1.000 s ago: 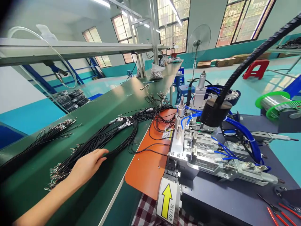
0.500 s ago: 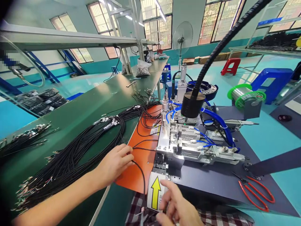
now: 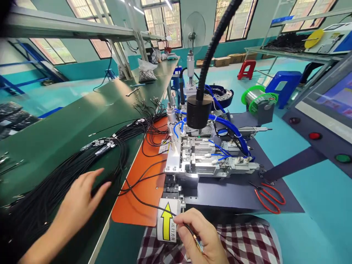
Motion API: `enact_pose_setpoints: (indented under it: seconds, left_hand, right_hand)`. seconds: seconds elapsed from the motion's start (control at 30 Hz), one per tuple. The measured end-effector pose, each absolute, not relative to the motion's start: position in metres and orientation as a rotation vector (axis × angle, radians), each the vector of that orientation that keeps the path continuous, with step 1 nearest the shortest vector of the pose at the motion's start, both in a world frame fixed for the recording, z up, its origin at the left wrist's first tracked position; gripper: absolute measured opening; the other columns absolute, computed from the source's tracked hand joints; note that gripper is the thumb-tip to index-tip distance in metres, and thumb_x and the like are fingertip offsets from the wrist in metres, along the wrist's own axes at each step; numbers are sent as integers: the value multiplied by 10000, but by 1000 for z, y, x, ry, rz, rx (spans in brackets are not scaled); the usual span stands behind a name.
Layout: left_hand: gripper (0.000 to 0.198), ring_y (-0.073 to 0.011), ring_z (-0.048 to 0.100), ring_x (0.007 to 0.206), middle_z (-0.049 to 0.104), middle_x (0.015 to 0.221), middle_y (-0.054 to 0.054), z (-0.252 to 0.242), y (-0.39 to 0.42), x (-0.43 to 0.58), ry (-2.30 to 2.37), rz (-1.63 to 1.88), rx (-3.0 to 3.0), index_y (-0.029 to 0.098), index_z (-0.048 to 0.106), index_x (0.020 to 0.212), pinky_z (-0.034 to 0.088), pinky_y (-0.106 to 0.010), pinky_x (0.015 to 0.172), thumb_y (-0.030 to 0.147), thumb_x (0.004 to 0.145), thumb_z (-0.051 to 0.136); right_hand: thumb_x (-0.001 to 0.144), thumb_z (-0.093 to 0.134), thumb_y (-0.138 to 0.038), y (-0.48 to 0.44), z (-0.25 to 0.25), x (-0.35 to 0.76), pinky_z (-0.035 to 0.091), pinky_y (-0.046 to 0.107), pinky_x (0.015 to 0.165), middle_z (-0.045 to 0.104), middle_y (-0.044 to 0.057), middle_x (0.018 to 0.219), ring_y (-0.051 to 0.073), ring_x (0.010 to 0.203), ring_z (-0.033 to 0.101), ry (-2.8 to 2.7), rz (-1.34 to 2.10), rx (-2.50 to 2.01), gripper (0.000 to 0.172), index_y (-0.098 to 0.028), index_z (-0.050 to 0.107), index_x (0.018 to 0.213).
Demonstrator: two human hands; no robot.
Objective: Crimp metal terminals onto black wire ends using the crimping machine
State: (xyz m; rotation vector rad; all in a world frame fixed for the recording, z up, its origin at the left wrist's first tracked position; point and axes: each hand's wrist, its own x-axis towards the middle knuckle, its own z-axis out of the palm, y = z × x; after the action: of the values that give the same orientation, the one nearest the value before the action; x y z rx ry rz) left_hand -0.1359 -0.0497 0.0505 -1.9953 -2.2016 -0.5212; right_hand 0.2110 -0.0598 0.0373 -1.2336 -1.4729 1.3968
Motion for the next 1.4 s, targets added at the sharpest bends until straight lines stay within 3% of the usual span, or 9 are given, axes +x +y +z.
enact_pose_setpoints:
  seconds: [0.1, 0.3, 0.53, 0.63, 0.7, 0.83, 1.0, 1.2, 1.4]
  left_hand:
    - [526, -289, 663, 884, 640, 937, -106, 36, -29, -160, -2378, -487, -1918, 160, 630, 1121, 546, -409, 778, 541, 912, 335]
    - [486, -247, 662, 870, 630, 991, -91, 20, 11, -139, -2428, -488, -1953, 166, 652, 1130, 530, -336, 732, 442, 946, 296]
    - [480, -350, 495, 1263, 544, 1297, -163, 58, -20, -83, -2253, -734, -2079, 175, 536, 1289, 362, -513, 1115, 459, 937, 374]
    - [518, -260, 622, 1136, 633, 1270, -50, 73, -53, -36, -2072, -828, -2939, 340, 463, 1367, 525, -331, 956, 456, 879, 591]
    - [432, -216, 679, 1023, 698, 1170, -11, 73, -65, -14, -2266, -793, -3244, 378, 441, 1392, 555, -281, 861, 390, 962, 480]
    - [260, -209, 693, 934, 731, 1070, 3, 58, -66, -8, -2463, -855, -3166, 336, 638, 1177, 541, -243, 809, 380, 967, 491]
    - [213, -212, 680, 831, 724, 927, -5, 49, -64, -12, -2492, -841, -3059, 299, 667, 1080, 536, -239, 682, 384, 939, 532]
    - [246, -205, 678, 847, 715, 932, -25, 64, -37, 13, -2692, -1129, -3025, 267, 640, 1079, 554, -263, 708, 422, 899, 577]
    - [333, -85, 472, 392, 581, 567, 33, 66, -10, 24, -3191, -1539, -2764, 199, 616, 861, 319, -184, 359, 520, 783, 651]
  right_hand:
    - [944, 525, -515, -62, 29, 215, 504, 223, 503, 641, 59, 843, 135, 549, 539, -1566, 1454, -1165, 336, -263, 744, 982]
    - [1006, 408, -477, -60, 46, 210, 522, 240, 598, 617, 48, 900, 120, 595, 555, -1595, 1662, -1119, 364, -260, 699, 1025]
    - [1004, 423, -303, -55, 52, 195, 471, 254, 648, 647, 46, 952, 92, 612, 521, -1449, 1873, -1109, 196, -186, 534, 1116]
    - [982, 457, -231, -52, 51, 193, 455, 238, 646, 644, 5, 892, 88, 620, 523, -1360, 1943, -1030, 124, -206, 464, 1103]
    - [906, 576, -201, -48, 51, 197, 431, 218, 611, 619, -26, 848, 80, 612, 517, -1324, 1959, -1025, 176, -211, 486, 1056]
    - [718, 775, -185, -43, 55, 209, 371, 203, 542, 636, -36, 798, 66, 571, 466, -1346, 1816, -1218, 253, -184, 600, 901]
    - [804, 686, -212, -40, 55, 209, 382, 216, 525, 600, -41, 627, 82, 539, 485, -1345, 1623, -1353, 47, -168, 672, 795]
    - [874, 619, -258, -25, 47, 200, 403, 198, 481, 574, -52, 632, 61, 473, 474, -1196, 1727, -1197, 115, -169, 627, 802]
    - [907, 593, -437, -7, 46, 199, 424, 210, 508, 649, -4, 756, 69, 502, 496, -1173, 1684, -1202, 276, -170, 614, 841]
